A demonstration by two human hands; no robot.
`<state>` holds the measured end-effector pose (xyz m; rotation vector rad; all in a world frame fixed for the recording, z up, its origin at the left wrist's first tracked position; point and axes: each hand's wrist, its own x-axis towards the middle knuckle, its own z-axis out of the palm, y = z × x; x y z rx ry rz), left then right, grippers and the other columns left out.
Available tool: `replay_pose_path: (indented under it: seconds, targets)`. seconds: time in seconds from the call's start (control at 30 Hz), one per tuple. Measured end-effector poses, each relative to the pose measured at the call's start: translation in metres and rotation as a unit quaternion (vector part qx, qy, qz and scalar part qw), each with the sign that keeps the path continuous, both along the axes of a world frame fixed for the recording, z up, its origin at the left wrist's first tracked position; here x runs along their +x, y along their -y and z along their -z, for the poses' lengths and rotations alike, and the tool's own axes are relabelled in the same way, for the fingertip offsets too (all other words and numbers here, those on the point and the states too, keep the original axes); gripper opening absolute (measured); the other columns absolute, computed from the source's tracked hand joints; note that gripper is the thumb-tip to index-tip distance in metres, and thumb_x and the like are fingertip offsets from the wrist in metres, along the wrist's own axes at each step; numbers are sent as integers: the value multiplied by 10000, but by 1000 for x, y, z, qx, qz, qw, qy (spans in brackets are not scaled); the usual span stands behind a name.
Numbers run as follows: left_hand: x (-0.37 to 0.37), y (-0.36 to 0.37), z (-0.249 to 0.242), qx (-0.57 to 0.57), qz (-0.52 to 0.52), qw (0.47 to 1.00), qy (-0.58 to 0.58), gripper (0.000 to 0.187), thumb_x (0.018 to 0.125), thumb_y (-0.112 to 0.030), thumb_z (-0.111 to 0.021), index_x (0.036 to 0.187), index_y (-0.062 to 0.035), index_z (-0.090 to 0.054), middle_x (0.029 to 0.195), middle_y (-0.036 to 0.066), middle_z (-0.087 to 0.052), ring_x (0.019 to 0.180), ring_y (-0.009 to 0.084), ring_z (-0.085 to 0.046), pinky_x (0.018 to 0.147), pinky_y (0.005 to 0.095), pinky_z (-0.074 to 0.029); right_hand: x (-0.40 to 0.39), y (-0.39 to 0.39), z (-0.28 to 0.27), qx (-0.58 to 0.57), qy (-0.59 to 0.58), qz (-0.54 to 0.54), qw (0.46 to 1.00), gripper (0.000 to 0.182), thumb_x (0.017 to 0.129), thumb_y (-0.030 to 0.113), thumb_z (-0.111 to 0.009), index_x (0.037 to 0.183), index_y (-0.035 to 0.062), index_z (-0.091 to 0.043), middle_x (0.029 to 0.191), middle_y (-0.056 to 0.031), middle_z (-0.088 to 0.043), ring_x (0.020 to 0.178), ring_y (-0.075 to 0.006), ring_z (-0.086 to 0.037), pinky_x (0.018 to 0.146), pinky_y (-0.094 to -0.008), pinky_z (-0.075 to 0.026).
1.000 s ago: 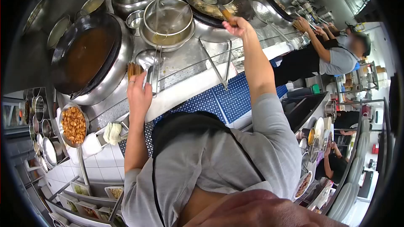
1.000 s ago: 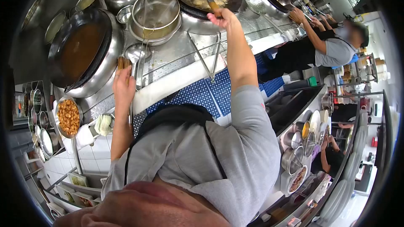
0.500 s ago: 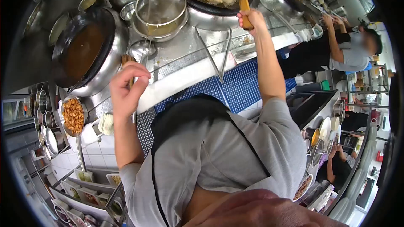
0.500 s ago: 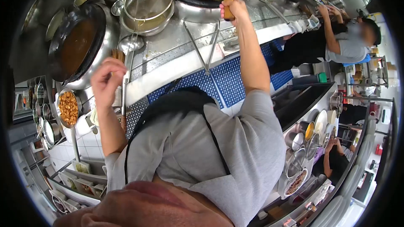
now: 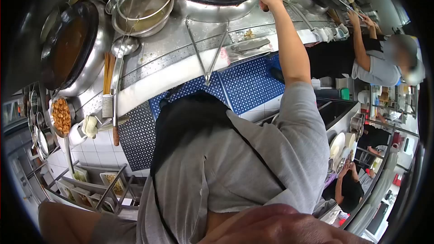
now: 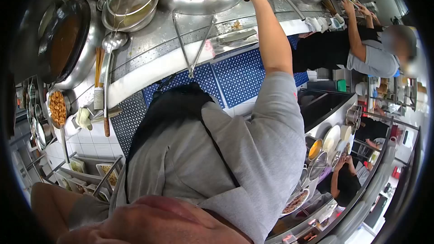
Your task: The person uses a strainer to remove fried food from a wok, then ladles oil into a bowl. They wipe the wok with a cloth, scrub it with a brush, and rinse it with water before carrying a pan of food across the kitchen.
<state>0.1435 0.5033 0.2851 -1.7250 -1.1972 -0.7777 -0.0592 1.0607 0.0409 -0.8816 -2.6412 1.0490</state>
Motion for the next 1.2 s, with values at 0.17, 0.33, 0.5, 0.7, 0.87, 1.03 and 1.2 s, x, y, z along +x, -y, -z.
replay_pose_path:
  seconds: [0.17, 0.33, 0.5, 0.7, 0.87, 1.03, 1.2]
  targets:
    - [3, -14, 1, -20, 0, 1000, -11, 293, 874, -227, -493, 853, 54, -569, 798, 201, -557, 779, 325, -580, 697, 482, -476, -33, -25, 30, -289, 0, -13, 957, 75, 844, 13, -580, 837, -59, -596, 688, -118, -620, 519, -182, -582, 441, -309, -494]
    - [6, -8, 4, -26, -6, 999, -25, 303, 874, -232, -488, 875, 61, -566, 818, 207, -559, 797, 327, -580, 712, 485, -474, -50, -25, 46, -447, 47, -48, 892, 105, 873, 48, -585, 898, -53, -605, 757, -127, -647, 549, -165, -596, 461, -295, -522]
    - [12, 14, 7, -35, -31, 999, -18, 315, 874, -237, -482, 896, 67, -563, 838, 214, -561, 815, 330, -579, 728, 487, -472, -31, 19, 27, -458, 45, -70, 885, 187, 860, 51, -624, 1003, -55, -566, 752, -126, -642, 535, -165, -585, 423, -291, -498]
    - [8, 38, 14, -29, -47, 998, -1, 332, 874, -243, -476, 922, 74, -559, 862, 222, -562, 836, 334, -579, 746, 490, -470, 17, 70, 1, -264, -8, -121, 957, 218, 825, -1, -617, 1041, -5, -593, 686, -86, -588, 453, -138, -518, 366, -283, -430]
    - [-1, 53, 17, -27, -47, 998, 8, 347, 875, -248, -471, 944, 80, -556, 882, 229, -564, 854, 337, -579, 761, 493, -468, 48, 86, -12, 8, -2, -134, 991, 373, 766, 20, -558, 1133, 53, -620, 659, -123, -600, 434, -192, -558, 413, -355, -445]
    - [-11, 69, 22, -18, -34, 999, -5, 362, 875, -253, -465, 966, 86, -553, 902, 236, -566, 872, 340, -579, 776, 495, -466, 88, 111, -41, 132, 33, -97, 986, 424, 753, 78, -512, 1167, 64, -608, 767, -211, -650, 663, -357, -651, 640, -449, -501]
    - [-13, 83, 24, -15, -25, 999, -15, 379, 875, -258, -460, 988, 93, -550, 922, 243, -567, 889, 342, -579, 792, 498, -465, 103, 118, -60, 94, 66, -36, 993, 405, 754, 114, -533, 1148, 63, -614, 879, -250, -676, 882, -419, -655, 791, -481, -495]
